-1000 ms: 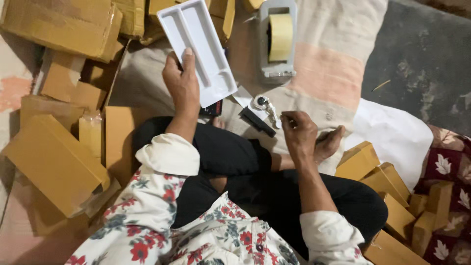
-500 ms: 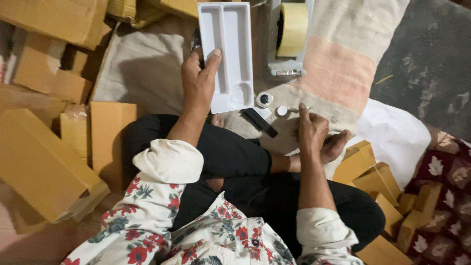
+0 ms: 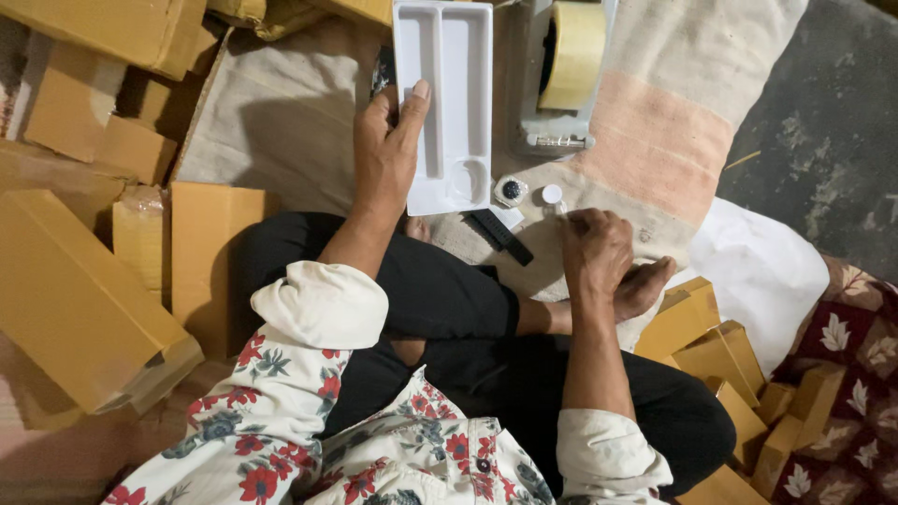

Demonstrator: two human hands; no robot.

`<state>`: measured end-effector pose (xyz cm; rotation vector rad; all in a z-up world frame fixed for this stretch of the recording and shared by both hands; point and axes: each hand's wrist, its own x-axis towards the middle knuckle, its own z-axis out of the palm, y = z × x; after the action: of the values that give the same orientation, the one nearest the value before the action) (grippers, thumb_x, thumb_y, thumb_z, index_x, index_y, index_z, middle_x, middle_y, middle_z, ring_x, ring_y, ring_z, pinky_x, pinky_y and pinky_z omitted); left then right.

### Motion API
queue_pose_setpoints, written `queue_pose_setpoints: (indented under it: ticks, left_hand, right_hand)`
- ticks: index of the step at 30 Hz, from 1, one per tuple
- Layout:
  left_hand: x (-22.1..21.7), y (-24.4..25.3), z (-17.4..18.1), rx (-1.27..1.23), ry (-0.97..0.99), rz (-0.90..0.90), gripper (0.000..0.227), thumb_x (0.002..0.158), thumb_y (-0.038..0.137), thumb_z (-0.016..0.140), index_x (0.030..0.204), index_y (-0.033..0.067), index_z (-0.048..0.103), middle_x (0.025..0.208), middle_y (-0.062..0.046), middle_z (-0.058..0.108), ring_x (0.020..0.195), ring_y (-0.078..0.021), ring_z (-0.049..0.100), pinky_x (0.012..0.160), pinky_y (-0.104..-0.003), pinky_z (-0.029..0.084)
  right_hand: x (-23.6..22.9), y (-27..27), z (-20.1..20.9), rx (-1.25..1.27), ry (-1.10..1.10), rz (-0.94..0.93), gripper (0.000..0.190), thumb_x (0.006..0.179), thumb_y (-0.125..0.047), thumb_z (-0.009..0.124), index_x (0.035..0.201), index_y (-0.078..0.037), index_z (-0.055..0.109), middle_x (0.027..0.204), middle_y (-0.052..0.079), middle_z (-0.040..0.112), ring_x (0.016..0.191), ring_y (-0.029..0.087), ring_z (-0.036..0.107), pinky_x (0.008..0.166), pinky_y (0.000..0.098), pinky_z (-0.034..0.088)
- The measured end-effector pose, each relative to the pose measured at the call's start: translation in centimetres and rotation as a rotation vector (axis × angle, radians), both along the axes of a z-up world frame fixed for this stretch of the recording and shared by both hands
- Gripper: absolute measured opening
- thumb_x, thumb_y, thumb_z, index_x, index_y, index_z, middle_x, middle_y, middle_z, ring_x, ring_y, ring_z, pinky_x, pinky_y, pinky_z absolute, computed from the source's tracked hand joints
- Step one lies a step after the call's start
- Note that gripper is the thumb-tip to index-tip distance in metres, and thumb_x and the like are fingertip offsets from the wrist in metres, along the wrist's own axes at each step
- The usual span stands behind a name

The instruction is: The person unpacks a smartwatch box, removes the watch and accessories, briefly handles the watch, then repacks the items into the box and places it into a cardboard shipping box. The person then seals the shipping box with tape.

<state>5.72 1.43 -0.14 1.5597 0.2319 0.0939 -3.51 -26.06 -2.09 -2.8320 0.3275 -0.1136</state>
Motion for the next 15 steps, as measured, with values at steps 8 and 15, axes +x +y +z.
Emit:
queue_pose_setpoints:
  ticks: [8,15]
  left_hand:
    - [-0.03,-0.1,0.16,0.026,0.041,0.011,0.05,0.103,0.053,0.059,0.079,0.0098,0.06,0.064,0.006,0.046,0.057,-0.0068,0.04,0.053,-0.027,0.032]
    - [0.01,-0.15,0.28,-0.05,-0.058,-0.009,0.043,0.103,0.049,0.061,0.092,0.0077,0.068,0.074,0.005,0.06,0.068,-0.0053,0.052,0.062,-0.026,0.043]
  right_hand:
    - [-0.15,-0.04,-0.1,1.714,0.288,-0.205,0.014,0.098,-0.008,0.07,0.107,0.003,0.07,0.092,0.009,0.072,0.08,0.017,0.066,0.078,0.0337,0.056]
    - [-0.5,0.4,0.05,1.95,0.262,-0.044,0.013,0.099,-0.007,0.069,0.107,0.003,0.068,0.094,0.011,0.071,0.09,0.021,0.068,0.087,0.038,0.057]
